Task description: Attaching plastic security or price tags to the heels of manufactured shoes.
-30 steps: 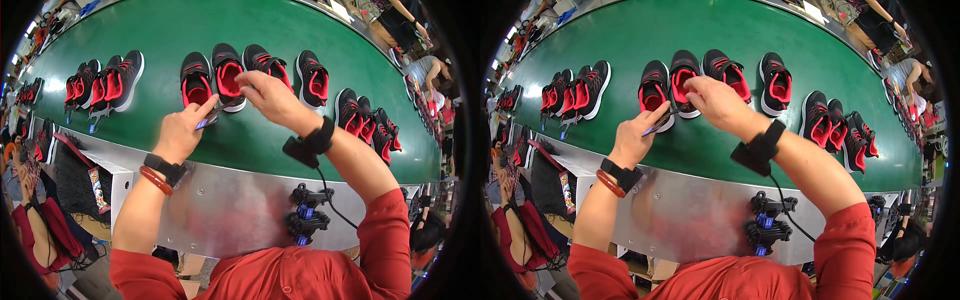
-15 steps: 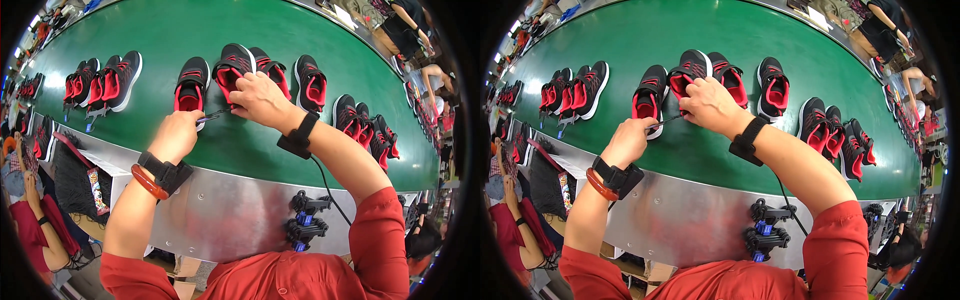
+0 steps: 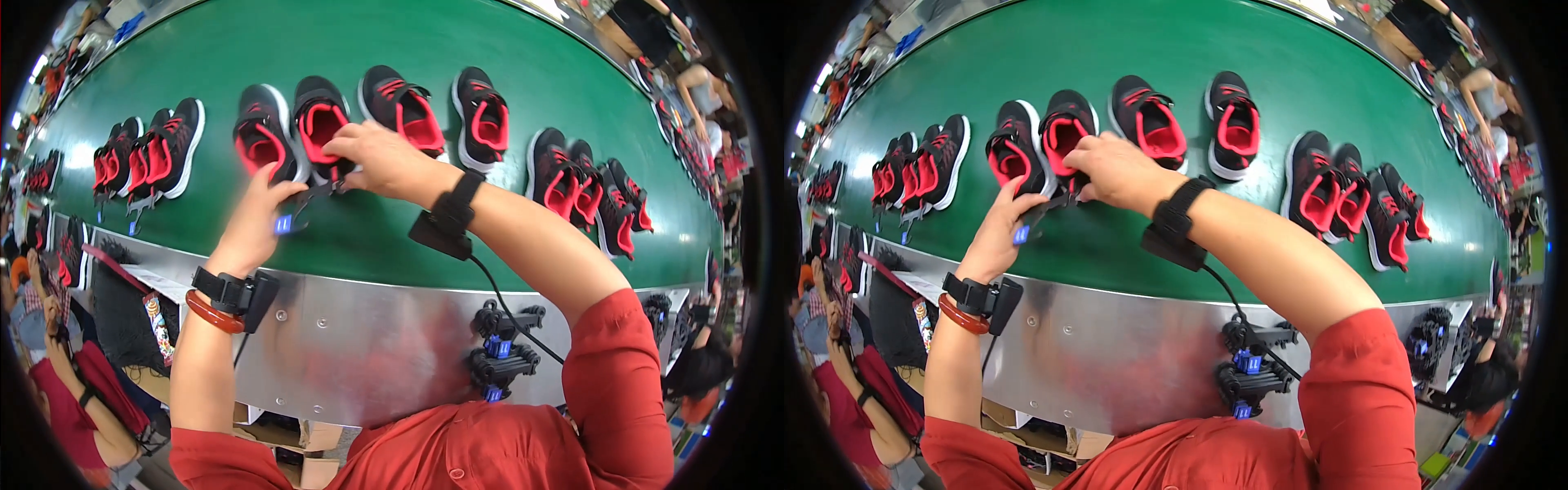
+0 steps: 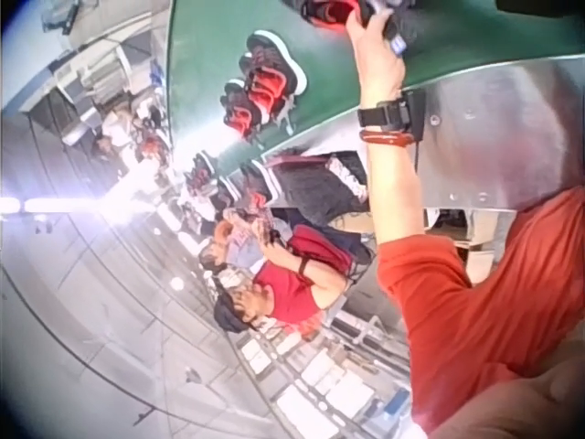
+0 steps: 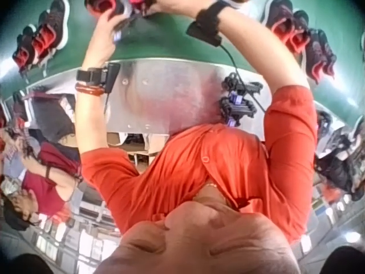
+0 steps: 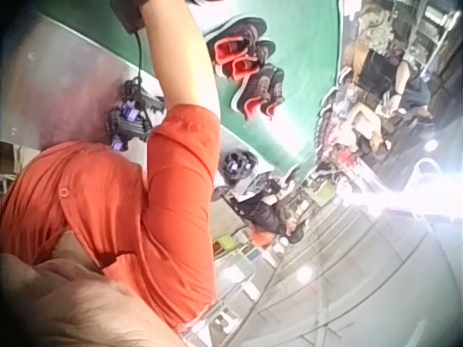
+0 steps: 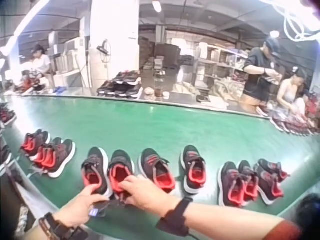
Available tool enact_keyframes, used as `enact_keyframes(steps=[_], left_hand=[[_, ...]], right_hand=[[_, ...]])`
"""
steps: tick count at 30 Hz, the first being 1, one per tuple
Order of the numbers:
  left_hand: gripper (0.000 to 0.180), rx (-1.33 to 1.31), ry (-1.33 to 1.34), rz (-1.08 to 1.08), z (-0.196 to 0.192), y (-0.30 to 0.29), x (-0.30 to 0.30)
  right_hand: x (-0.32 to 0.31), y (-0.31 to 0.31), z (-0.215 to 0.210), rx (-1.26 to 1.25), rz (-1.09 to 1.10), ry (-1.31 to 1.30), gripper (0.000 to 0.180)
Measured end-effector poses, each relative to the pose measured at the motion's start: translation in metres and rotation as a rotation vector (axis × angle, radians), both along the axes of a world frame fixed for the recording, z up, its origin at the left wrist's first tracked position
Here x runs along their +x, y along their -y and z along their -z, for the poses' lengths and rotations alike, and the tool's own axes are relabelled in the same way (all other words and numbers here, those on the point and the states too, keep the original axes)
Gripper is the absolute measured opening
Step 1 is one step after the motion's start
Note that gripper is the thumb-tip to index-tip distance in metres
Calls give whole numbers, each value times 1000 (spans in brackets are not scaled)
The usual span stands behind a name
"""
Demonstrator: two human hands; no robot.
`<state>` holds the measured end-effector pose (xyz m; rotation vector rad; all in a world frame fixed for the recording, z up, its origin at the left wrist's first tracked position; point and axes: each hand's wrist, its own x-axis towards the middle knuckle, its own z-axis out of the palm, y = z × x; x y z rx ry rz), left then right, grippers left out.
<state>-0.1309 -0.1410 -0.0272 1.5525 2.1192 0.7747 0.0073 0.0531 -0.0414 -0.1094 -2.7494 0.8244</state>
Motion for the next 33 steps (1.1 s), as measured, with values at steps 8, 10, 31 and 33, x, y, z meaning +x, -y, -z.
enact_keyframes(steps=[8,10,31,33], left_hand=[[42,316,-445,-50,-29,-25,25],[40,345,-294,37,-23,-54,48],[17,312,-217,256,48,-99,97],[17,311,-212,238,48,-96,100]], right_hand=[[120,-11,-49,-287,-5,450,12],[166,-2,-67,-308,-15,697,13],[238,11,-30,-942,318,406,19],[206,9,-33,-1009,386,431,23]])
